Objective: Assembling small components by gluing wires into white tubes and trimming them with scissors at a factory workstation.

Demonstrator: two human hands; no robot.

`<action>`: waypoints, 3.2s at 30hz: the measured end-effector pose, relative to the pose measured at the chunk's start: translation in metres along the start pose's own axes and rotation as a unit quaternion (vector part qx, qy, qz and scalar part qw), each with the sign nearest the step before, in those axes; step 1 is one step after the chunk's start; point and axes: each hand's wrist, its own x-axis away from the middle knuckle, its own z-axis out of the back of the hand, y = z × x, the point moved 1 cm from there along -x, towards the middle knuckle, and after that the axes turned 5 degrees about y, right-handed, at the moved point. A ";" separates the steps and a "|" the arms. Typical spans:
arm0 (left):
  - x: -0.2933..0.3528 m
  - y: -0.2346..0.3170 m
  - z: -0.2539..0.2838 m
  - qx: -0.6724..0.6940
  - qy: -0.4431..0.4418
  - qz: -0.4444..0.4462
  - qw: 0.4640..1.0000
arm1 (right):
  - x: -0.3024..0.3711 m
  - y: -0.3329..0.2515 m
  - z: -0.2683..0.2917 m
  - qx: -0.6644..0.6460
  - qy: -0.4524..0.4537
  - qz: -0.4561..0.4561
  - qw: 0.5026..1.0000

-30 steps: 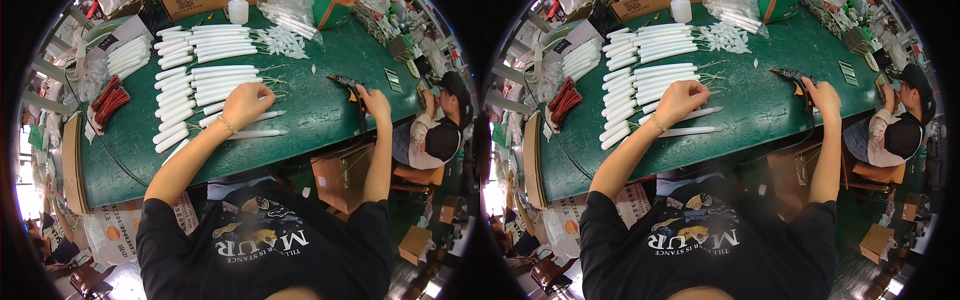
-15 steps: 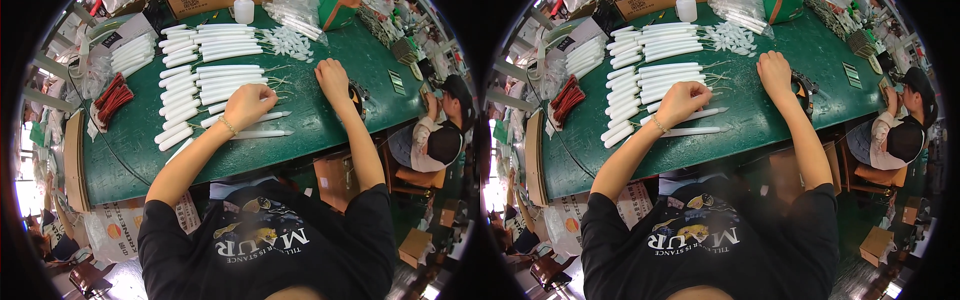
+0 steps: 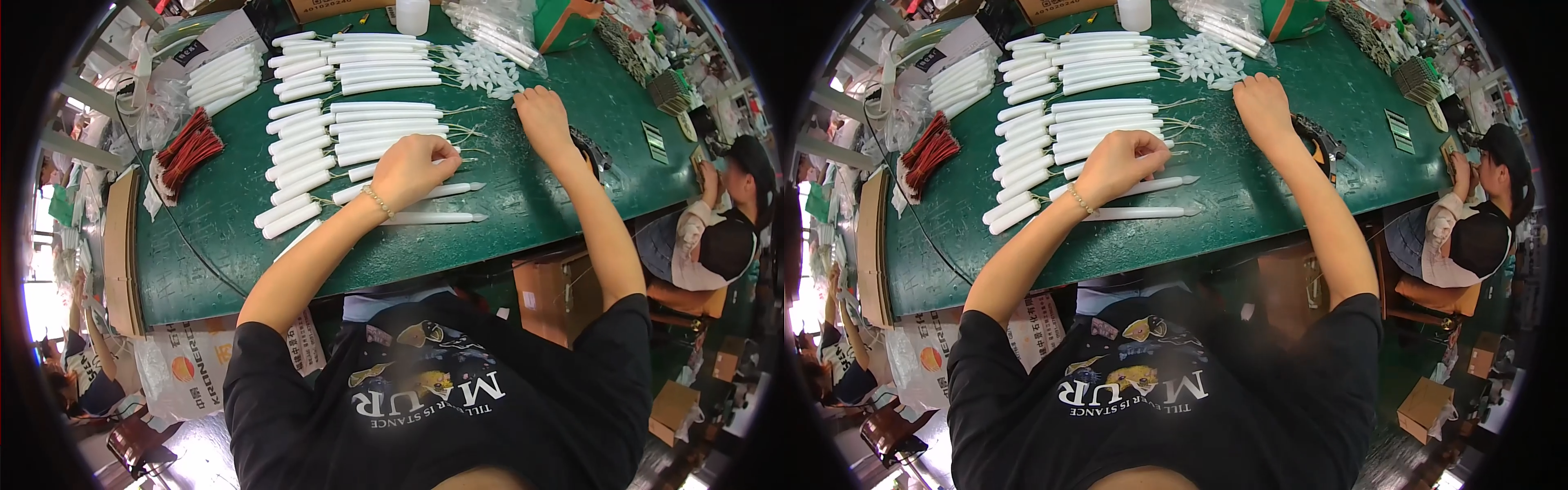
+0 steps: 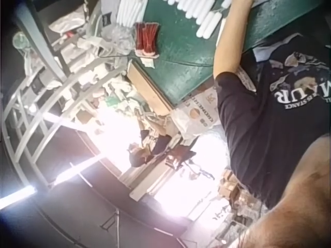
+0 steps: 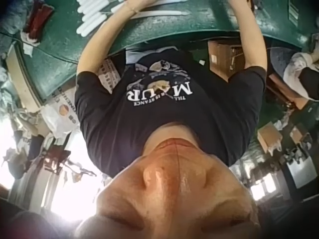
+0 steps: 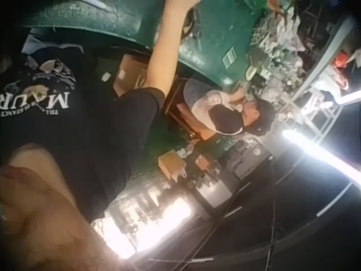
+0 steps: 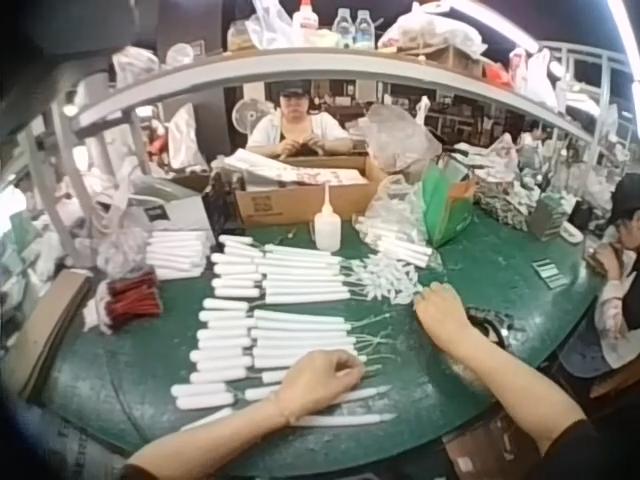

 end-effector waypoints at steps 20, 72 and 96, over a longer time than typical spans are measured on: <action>0.000 0.004 0.008 0.093 -0.033 0.037 0.994 | 0.045 -0.066 0.056 -0.725 -0.121 -0.363 0.572; 0.000 0.001 0.009 0.121 -0.086 0.016 0.989 | 0.048 -0.075 0.053 -0.763 -0.122 -0.365 0.520; -0.003 0.000 0.009 0.084 -0.093 -0.051 0.991 | 0.047 -0.078 0.054 -0.742 -0.135 -0.376 0.539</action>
